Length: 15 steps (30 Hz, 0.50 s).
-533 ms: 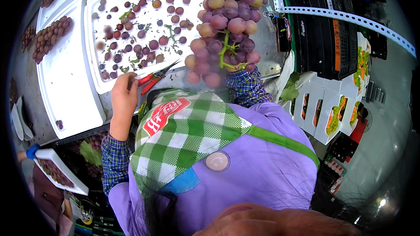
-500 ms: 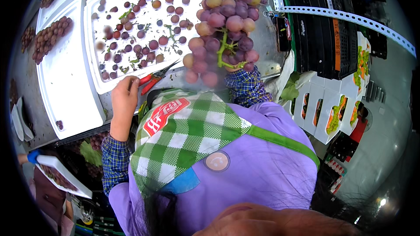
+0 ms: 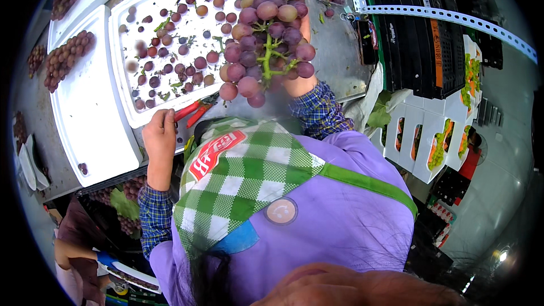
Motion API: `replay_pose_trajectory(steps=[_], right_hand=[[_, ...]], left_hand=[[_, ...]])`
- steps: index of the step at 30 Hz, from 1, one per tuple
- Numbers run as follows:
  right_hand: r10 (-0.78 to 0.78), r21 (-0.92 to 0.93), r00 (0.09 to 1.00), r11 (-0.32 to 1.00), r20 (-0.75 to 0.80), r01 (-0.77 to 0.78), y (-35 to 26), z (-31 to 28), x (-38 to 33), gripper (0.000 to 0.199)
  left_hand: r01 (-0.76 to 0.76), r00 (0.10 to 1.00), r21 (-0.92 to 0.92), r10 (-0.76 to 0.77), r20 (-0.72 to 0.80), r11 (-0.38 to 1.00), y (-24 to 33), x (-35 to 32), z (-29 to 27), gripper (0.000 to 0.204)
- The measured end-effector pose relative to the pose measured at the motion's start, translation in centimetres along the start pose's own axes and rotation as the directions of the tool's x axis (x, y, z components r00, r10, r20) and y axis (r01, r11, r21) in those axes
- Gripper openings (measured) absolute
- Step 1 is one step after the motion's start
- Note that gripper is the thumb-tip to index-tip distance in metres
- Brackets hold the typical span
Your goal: The person holds a bunch of grapes and uses shears to trim the stems and remove individual grapes over a metal tray.
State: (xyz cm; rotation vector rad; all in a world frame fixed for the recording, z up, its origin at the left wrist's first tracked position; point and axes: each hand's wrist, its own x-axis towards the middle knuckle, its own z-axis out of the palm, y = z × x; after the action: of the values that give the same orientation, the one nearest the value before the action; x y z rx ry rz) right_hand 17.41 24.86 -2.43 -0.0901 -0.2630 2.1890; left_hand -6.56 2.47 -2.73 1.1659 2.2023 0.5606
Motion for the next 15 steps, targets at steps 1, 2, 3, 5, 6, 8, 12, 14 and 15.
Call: replay_pose_trajectory(steps=[1, 2, 3, 5, 6, 8, 12, 14, 15], right_hand=[[0.002, -0.025, 1.0, 1.0, -0.021, -0.002, 0.1, 0.4, 0.1, 0.058], [-0.016, -0.123, 0.999, 0.992, -0.039, 0.011, 0.1, 0.5, 0.2, 0.056], [0.007, -0.126, 0.998, 0.992, -0.063, -0.015, 0.1, 0.1, 0.4, 0.058], [0.046, -0.138, 0.992, 0.988, -0.117, -0.063, -0.1, -0.9, 0.9, 0.062], [0.045, -0.142, 0.986, 0.987, -0.161, -0.068, -0.1, -1.2, 0.6, 0.066], [0.053, -0.131, 0.98, 0.988, -0.193, -0.079, 0.0, -1.2, 0.5, 0.066], [0.093, -0.152, 0.964, 0.979, -0.248, -0.133, 0.2, -0.7, 0.3, 0.066], [0.103, -0.153, 0.966, 0.978, -0.237, -0.141, 0.3, -1.1, 0.4, 0.066], [0.108, -0.154, 0.967, 0.977, -0.231, -0.146, 0.4, -1.3, 0.4, 0.066]], left_hand=[[-0.135, 0.983, -0.025, 0.131, -0.13, 0.99, -0.3, 0.0, 0.7, 0.017], [-0.27, 0.932, -0.031, 0.253, -0.26, 0.962, -0.5, 0.0, 1.1, 0.016], [-0.221, 0.954, -0.084, 0.197, -0.225, 0.972, -0.5, -0.1, 1.1, 0.016], [-0.118, 0.986, -0.19, 0.092, -0.138, 0.975, 0.2, 0.0, 0.8, 0.015], [-0.048, 0.997, -0.194, 0.037, -0.062, 0.98, 0.5, 0.1, 0.5, 0.015], [0.097, 0.993, -0.176, -0.083, 0.085, 0.98, 1.0, 0.1, -0.4, 0.015], [-0.199, 0.968, -0.175, 0.166, -0.188, 0.964, 1.6, 0.3, 0.6, 0.014], [-0.332, 0.911, -0.121, 0.284, -0.299, 0.936, 1.6, 0.9, 1.0, 0.017], [-0.211, 0.966, -0.166, 0.18, -0.187, 0.963, 1.5, 0.8, 0.6, 0.016]])
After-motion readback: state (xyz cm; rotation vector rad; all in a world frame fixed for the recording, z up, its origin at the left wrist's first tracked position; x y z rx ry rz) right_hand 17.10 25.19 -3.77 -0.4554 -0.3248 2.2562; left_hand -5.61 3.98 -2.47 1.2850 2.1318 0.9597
